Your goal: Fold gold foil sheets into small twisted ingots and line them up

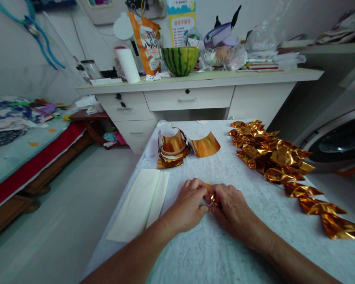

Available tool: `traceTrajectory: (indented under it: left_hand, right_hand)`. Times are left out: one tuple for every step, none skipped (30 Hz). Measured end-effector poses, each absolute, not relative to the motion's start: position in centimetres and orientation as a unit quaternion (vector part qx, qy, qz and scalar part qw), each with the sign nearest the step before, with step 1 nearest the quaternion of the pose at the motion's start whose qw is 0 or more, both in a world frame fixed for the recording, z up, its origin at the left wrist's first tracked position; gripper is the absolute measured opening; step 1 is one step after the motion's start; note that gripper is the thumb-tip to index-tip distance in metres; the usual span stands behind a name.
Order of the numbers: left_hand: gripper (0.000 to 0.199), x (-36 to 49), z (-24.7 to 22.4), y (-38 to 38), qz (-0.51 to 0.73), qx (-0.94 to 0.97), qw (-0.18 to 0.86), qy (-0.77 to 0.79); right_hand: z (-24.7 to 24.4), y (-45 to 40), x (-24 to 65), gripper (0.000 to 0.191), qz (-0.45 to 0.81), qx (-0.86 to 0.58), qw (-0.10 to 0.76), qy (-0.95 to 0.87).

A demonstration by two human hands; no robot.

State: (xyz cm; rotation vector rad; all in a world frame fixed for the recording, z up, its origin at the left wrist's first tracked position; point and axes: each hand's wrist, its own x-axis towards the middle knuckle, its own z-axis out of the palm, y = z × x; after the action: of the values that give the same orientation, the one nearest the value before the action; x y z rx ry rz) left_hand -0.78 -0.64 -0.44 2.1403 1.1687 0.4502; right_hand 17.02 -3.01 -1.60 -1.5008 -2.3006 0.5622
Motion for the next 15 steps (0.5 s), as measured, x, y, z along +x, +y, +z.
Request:
traceTrajectory:
  left_hand:
    - [0.018, -0.81, -0.42, -0.66, 0.171, 0.817, 0.325, 0.445]
    - [0.018, -0.85, -0.41, -0.67, 0.171, 0.817, 0.325, 0.444]
    - [0.018, -0.9, -0.42, -0.67, 0.17, 0.818, 0.325, 0.444]
    - [0.018, -0.94, -0.44, -0.67, 0.168, 0.819, 0.325, 0.442]
    - [0.017, -0.98, -0.48, -0.65, 0.169, 0.819, 0.326, 0.442]
    - [0.017, -1.01, -0.51, -0.62, 0.17, 0.819, 0.326, 0.44]
    - [0.017, -1.02, -0.55, -0.59, 0.172, 0.819, 0.327, 0.438]
    - [0.017, -1.03, -0.57, -0.55, 0.175, 0.82, 0.328, 0.436]
    - [0.018, -1.02, -0.59, -0.52, 0.177, 0.82, 0.327, 0.435]
    - [0.018, -1.01, -0.58, -0.49, 0.178, 0.82, 0.326, 0.435]
    - [0.019, -1.0, -0.57, -0.48, 0.179, 0.821, 0.325, 0.434]
    - [0.019, -0.99, -0.55, -0.49, 0.178, 0.821, 0.325, 0.434]
    - [0.019, -1.0, -0.53, -0.51, 0.177, 0.82, 0.326, 0.435]
    - [0.019, -1.02, -0.51, -0.54, 0.177, 0.82, 0.327, 0.435]
    - [0.02, -1.06, -0.5, -0.57, 0.178, 0.819, 0.328, 0.435]
  right_hand:
    - [-1.65, -3.05, 17.19, 0.02, 0.202, -0.52, 0.173, -0.812]
    - [-1.68, -3.09, 17.35, 0.024, 0.207, -0.512, 0.179, -0.814]
    - [-1.67, -3.11, 17.5, 0.027, 0.211, -0.505, 0.186, -0.816]
    - [-1.63, -3.13, 17.61, 0.03, 0.215, -0.498, 0.19, -0.818]
    - [-1.57, -3.15, 17.68, 0.032, 0.218, -0.493, 0.194, -0.82]
    - [-1.5, -3.17, 17.72, 0.033, 0.221, -0.49, 0.196, -0.82]
    - [-1.44, -3.19, 17.72, 0.035, 0.222, -0.488, 0.197, -0.821]
    - [-1.4, -3.22, 17.7, 0.037, 0.223, -0.486, 0.196, -0.822]
    - [-1.38, -3.26, 17.66, 0.038, 0.223, -0.486, 0.193, -0.823]
    - [-1.39, -3.29, 17.63, 0.039, 0.221, -0.486, 0.19, -0.824]
    - [-1.41, -3.34, 17.62, 0.04, 0.218, -0.486, 0.188, -0.826]
    - [-1.42, -3.38, 17.65, 0.039, 0.214, -0.486, 0.186, -0.827]
    - [-1.4, -3.42, 17.73, 0.037, 0.213, -0.485, 0.187, -0.827]
    - [-1.32, -3.45, 17.86, 0.035, 0.214, -0.483, 0.19, -0.828]
    - [-1.18, -3.47, 18.05, 0.033, 0.222, -0.478, 0.193, -0.828]
